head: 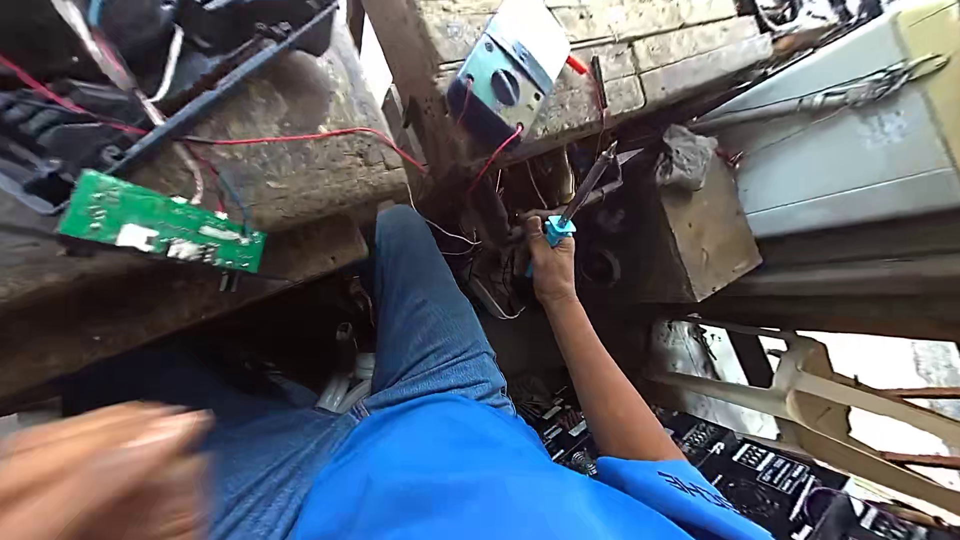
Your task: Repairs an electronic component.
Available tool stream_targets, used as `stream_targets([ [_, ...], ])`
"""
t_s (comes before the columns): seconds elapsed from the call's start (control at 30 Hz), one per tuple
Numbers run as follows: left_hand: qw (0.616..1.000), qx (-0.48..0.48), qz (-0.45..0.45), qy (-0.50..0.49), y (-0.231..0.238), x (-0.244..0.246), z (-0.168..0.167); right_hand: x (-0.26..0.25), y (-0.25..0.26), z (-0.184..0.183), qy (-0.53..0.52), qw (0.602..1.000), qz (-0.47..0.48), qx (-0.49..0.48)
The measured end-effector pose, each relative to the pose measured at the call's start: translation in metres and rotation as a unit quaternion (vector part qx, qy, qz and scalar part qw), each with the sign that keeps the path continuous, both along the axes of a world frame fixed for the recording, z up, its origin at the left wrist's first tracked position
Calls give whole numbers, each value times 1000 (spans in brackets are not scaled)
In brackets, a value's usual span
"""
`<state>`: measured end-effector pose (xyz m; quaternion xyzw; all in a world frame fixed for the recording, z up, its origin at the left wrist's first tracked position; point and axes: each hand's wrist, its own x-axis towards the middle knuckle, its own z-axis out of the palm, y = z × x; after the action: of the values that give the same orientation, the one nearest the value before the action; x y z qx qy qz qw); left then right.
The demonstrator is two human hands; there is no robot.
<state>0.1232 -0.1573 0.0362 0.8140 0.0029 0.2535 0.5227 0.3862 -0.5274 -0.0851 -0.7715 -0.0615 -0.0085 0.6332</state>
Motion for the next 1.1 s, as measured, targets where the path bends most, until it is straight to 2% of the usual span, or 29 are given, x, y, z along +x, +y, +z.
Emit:
stream_targets([
  [0.03, 997, 59, -43, -19, -37, 32, 1, -6, -4, 0, 3, 1000, 3, 9],
  [0.1, 986, 117, -106, -51, -102, 92, -4, -19, -12, 0, 21, 999, 16, 19],
  [0.17, 967, 186, -170, -45, -146, 153, -12, -34, -20, 2, 26, 999, 14, 23],
  [0.23, 944, 253, -212, -6, -179, 217, -27, -50, -30, 8, 37, 999, -19, 12],
  [0.33, 896, 358, -232, 122, -218, 293, -51, -77, -53, 6, 64, 993, -85, 46],
  [0.4, 848, 440, -197, 220, -240, 317, -57, -93, -71, -6, 68, 988, -108, 86],
  [0.5, 760, 532, -144, 345, -273, 327, -45, -103, -94, -25, 63, 984, -123, 115],
  [0.6, 728, 553, -123, 387, -291, 331, -45, -104, -105, -43, 30, 984, -109, 136],
  [0.73, 743, 531, -107, 393, -291, 340, -49, -97, -112, -56, -17, 982, -94, 162],
  [0.97, 858, 402, -133, 290, -255, 342, -50, -91, -118, -61, 47, 951, -29, 303],
  [1.1, 902, 338, -155, 219, -262, 325, -22, -95, -121, -56, 69, 959, -65, 269],
])
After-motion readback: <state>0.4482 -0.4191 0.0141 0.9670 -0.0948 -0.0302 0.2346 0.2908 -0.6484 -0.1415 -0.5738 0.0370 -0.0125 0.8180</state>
